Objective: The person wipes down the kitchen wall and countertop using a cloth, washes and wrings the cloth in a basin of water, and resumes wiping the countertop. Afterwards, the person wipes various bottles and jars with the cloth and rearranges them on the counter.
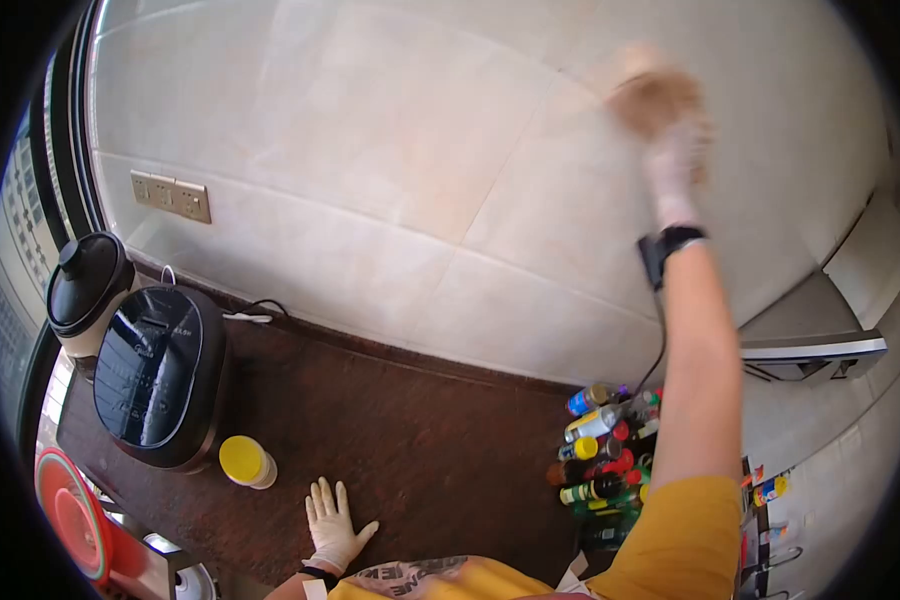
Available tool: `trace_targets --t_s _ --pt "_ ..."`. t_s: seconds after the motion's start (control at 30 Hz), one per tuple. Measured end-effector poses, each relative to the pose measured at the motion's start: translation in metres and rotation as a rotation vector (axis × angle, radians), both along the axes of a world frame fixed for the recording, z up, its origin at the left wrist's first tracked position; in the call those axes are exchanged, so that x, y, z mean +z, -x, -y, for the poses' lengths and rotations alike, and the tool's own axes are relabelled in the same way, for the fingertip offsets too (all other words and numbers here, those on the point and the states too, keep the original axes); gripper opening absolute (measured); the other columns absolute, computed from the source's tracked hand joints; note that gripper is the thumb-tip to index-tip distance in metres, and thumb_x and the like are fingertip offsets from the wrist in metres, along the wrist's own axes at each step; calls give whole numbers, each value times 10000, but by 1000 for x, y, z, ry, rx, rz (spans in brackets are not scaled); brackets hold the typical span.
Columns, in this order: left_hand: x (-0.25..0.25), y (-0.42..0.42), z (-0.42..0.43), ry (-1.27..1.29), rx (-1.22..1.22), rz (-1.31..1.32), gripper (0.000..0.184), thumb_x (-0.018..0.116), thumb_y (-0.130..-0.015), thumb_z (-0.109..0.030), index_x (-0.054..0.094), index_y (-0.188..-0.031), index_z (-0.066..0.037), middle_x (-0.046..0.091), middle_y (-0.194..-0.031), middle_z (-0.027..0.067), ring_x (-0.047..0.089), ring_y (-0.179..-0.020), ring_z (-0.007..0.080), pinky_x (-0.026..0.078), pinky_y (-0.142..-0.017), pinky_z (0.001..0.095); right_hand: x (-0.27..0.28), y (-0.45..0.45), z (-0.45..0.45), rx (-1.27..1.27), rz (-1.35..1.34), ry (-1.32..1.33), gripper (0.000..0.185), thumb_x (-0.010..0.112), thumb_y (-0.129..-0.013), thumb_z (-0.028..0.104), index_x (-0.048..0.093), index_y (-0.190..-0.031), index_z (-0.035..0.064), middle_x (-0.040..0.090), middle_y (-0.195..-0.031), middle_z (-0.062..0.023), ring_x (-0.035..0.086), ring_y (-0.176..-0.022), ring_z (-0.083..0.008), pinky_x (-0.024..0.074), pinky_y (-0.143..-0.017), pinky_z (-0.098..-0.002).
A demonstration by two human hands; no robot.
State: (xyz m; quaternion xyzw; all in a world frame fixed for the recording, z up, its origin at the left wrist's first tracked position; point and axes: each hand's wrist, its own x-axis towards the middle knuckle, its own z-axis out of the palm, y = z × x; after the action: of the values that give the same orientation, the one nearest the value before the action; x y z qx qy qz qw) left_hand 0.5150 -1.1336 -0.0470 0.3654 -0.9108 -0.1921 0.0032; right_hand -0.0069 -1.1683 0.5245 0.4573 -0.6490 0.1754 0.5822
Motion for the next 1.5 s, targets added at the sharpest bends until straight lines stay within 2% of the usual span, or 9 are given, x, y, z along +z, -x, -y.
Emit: trace_targets --t_s 0.2,0.33,0.43,0.57,0.87,1.03,1.13,1.27,1.5 --pt "-8 5 -3 66 -22 104 1125 528 -815 -766 169 -1577 -20 78 -1630 278 33 -1520 429 22 -1219 534 42 21 -6 -419 94 179 390 563 -982 193 552 -1330 17 553 -1367 -158 531 -1234 -279 419 -1026 -458" --pt "-4 12 -5 36 -5 149 1135 545 -813 -755 149 -1579 -16 42 -1636 269 7 -1522 425 22 -1223 518 -214 -26 21 -180 -7 -319 589 508 -983 296 346 -1530 153 274 -1592 -128 290 -1461 -331 220 -1155 -623" --pt "3 17 -9 15 18 171 1153 645 -782 -689 153 -1574 -10 47 -1636 262 17 -1524 412 41 -1231 497 -366 -14 -9 220 169 -692 280 634 -813 268 700 -1030 103 632 -1146 -129 548 -1152 -322 467 -938 -524" --pt "6 19 -14 43 31 99 1165 738 -726 -604 192 -1558 3 92 -1626 267 56 -1514 431 68 -1229 508 -354 33 -60 229 57 -690 286 624 -806 262 694 -1045 120 636 -1122 -98 567 -1135 -302 468 -903 -507" --pt "13 30 -19 3 68 228 1193 725 -734 -608 136 -1571 5 26 -1634 269 -7 -1523 411 28 -1234 493 10 168 -220 -104 -11 366 319 563 -973 166 583 -1226 -28 595 -1234 -193 574 -1129 -328 463 -972 -435" --pt "17 31 -22 36 30 220 1181 744 -736 -566 136 -1564 17 44 -1627 274 6 -1517 429 47 -1233 498 -109 143 -163 304 581 685 394 529 -1001 226 514 -1341 26 523 -1362 -179 501 -1233 -287 382 -1081 -425" --pt "17 32 -27 28 51 229 1168 765 -732 -522 142 -1563 12 50 -1629 267 16 -1519 419 60 -1234 498 -224 65 -102 27 51 -13 443 667 -866 298 596 -1247 83 622 -1243 -148 545 -1214 -303 406 -1058 -398" --pt "23 38 -33 60 57 204 1149 789 -726 -454 150 -1566 1 63 -1633 250 28 -1525 393 78 -1236 491 -225 49 -104 212 366 -602 315 603 -851 334 658 -1100 149 656 -1161 -121 578 -1183 -261 496 -925 -437" --pt "36 50 -36 13 86 279 1160 795 -728 -431 127 -1564 16 31 -1637 247 16 -1524 400 78 -1237 490 -127 251 -330 -64 234 607 308 595 -900 83 575 -1193 -7 614 -1076 -137 566 -1001 -292 451 -957 -421"
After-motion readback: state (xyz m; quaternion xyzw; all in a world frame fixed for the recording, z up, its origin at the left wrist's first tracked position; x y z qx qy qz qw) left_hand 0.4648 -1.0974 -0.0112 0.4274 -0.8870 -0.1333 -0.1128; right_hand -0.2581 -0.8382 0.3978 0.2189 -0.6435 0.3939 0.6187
